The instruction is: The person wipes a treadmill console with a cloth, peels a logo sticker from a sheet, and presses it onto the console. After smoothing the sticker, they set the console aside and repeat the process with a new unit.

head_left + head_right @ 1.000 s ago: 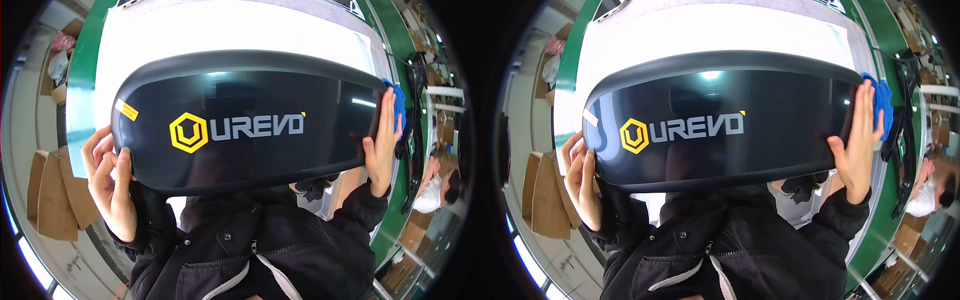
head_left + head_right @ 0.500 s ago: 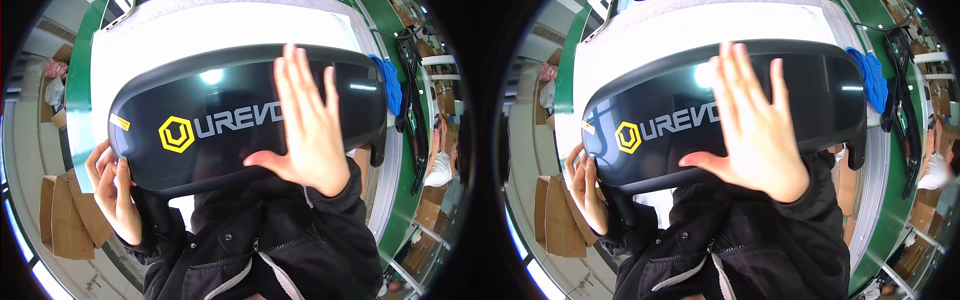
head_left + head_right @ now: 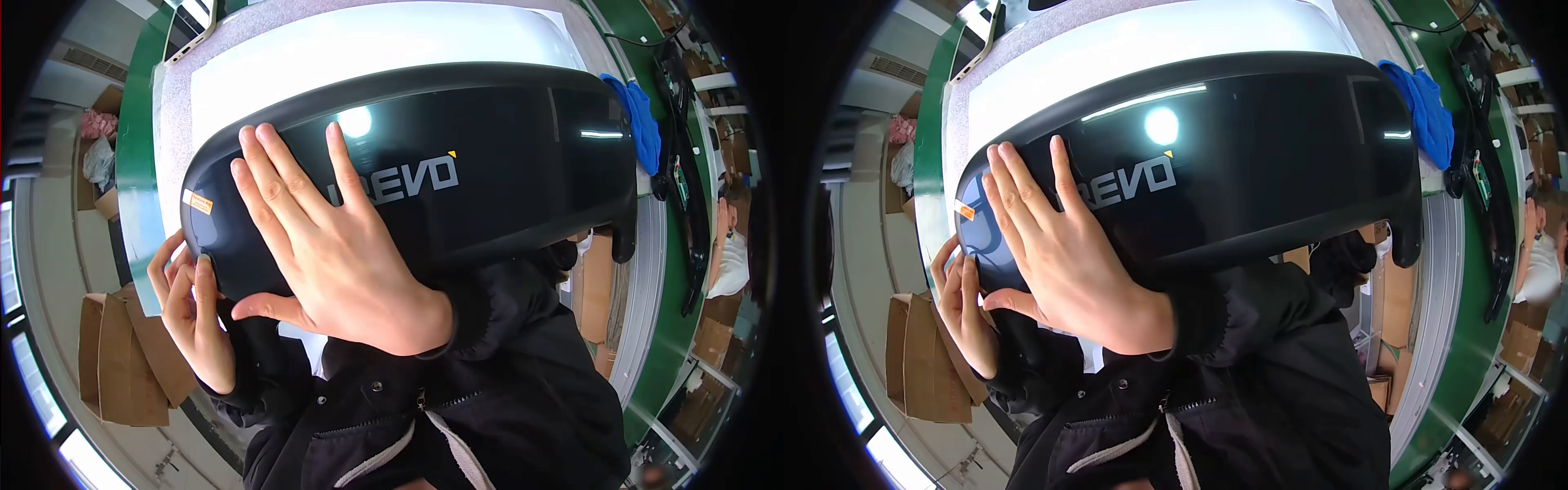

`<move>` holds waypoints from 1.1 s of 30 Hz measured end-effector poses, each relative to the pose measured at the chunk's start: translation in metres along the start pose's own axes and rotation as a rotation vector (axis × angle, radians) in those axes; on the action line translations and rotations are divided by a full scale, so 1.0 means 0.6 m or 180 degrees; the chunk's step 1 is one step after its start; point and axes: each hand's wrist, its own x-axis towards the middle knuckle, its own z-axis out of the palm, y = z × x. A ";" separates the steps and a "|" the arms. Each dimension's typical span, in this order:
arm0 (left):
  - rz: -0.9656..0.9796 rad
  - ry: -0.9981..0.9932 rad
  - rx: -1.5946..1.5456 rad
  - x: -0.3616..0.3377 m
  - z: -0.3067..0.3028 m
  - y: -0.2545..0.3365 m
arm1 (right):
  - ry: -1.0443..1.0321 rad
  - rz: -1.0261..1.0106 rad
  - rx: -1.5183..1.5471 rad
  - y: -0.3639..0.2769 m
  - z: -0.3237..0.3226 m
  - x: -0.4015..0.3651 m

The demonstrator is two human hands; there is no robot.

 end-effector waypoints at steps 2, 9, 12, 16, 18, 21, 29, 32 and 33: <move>-0.0032 0.0019 -0.0075 0.000 -0.003 -0.004 | 0.0071 -0.0095 0.0244 0.014 -0.010 -0.018; 0.0050 0.0095 -0.0117 0.002 0.001 0.002 | 0.0400 0.1559 -0.1645 0.181 -0.113 -0.102; 0.0134 0.0079 0.0068 0.002 0.001 0.006 | 0.0222 0.1577 -0.1364 0.191 -0.120 -0.116; 0.0443 0.0044 0.0253 0.002 -0.001 -0.009 | 0.0157 0.1231 -0.1310 0.159 -0.101 -0.098; 0.0624 0.0029 0.0278 0.002 0.001 -0.016 | 0.0150 0.1017 -0.1252 0.129 -0.085 -0.078; 0.0705 0.0021 0.0428 0.000 0.002 -0.014 | 0.0088 0.0714 -0.1101 0.093 -0.062 -0.051; 0.1013 0.0063 0.0667 0.003 0.005 -0.019 | 0.0113 0.0623 -0.0910 0.007 -0.005 0.021; 0.1029 0.0047 0.0716 0.005 0.003 -0.021 | 0.0211 0.0682 -0.0981 -0.025 0.017 0.042; 0.1020 0.0059 0.0710 0.003 0.003 -0.021 | 0.0270 0.0686 -0.0951 -0.035 0.024 0.048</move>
